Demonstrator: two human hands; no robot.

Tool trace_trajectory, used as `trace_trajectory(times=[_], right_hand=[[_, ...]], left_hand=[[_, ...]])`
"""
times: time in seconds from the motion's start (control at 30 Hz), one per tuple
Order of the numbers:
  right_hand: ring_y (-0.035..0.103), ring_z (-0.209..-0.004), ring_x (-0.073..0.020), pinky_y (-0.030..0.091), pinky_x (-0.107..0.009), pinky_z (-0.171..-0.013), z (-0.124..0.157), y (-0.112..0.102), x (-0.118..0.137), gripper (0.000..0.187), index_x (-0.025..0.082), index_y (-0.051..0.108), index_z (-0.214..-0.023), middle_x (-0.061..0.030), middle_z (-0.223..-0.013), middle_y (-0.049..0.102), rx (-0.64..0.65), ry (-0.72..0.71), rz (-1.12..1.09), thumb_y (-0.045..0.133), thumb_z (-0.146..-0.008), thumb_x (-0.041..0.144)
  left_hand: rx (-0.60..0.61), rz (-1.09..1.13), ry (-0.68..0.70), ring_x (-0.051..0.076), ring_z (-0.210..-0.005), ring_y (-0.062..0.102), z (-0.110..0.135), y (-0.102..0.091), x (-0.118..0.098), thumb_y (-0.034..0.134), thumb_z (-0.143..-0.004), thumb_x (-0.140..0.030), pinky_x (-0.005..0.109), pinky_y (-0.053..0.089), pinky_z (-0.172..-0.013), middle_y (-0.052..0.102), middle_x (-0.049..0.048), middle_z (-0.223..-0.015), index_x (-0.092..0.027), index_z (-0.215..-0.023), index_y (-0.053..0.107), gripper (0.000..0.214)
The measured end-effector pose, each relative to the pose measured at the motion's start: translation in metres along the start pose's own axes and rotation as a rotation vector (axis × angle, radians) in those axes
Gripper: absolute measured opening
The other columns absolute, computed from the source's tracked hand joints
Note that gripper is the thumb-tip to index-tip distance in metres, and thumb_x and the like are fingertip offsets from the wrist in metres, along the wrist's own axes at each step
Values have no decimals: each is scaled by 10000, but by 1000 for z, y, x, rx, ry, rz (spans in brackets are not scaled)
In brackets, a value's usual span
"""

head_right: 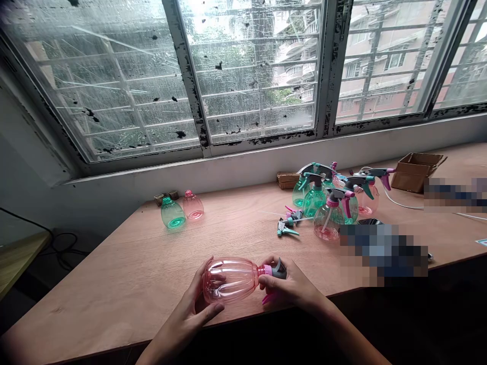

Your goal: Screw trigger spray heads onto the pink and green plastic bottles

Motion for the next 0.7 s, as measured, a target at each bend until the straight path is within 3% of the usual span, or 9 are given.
trace_trajectory(times=[0.4, 0.7], right_hand=[[630, -682, -175, 493, -279, -642, -2, -1, -3, 389, 165, 603, -948, -36, -784, 727, 11, -8, 12, 788, -807, 476], [636, -678, -181, 495, -284, -640, -1, -2, -2, 389, 165, 609, -931, -39, -780, 729, -2, -8, 23, 793, -800, 482]], left_hand=[[-1, -42, 2, 305, -1312, 507, 0, 0, -2, 695, -897, -377, 487, 338, -1145, 504, 121, -1458, -302, -1553, 191, 831], [-2, -31, -5, 303, -1359, 461, -1, 0, -2, 698, -892, -386, 473, 297, -1175, 421, 113, -1539, -310, -1555, 183, 843]])
Point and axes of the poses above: each hand's wrist, its own z-axis away from the middle knuckle, its own y-axis out of the palm, x = y × z, the point moved 8 cm from there along -z, towards the middle knuckle
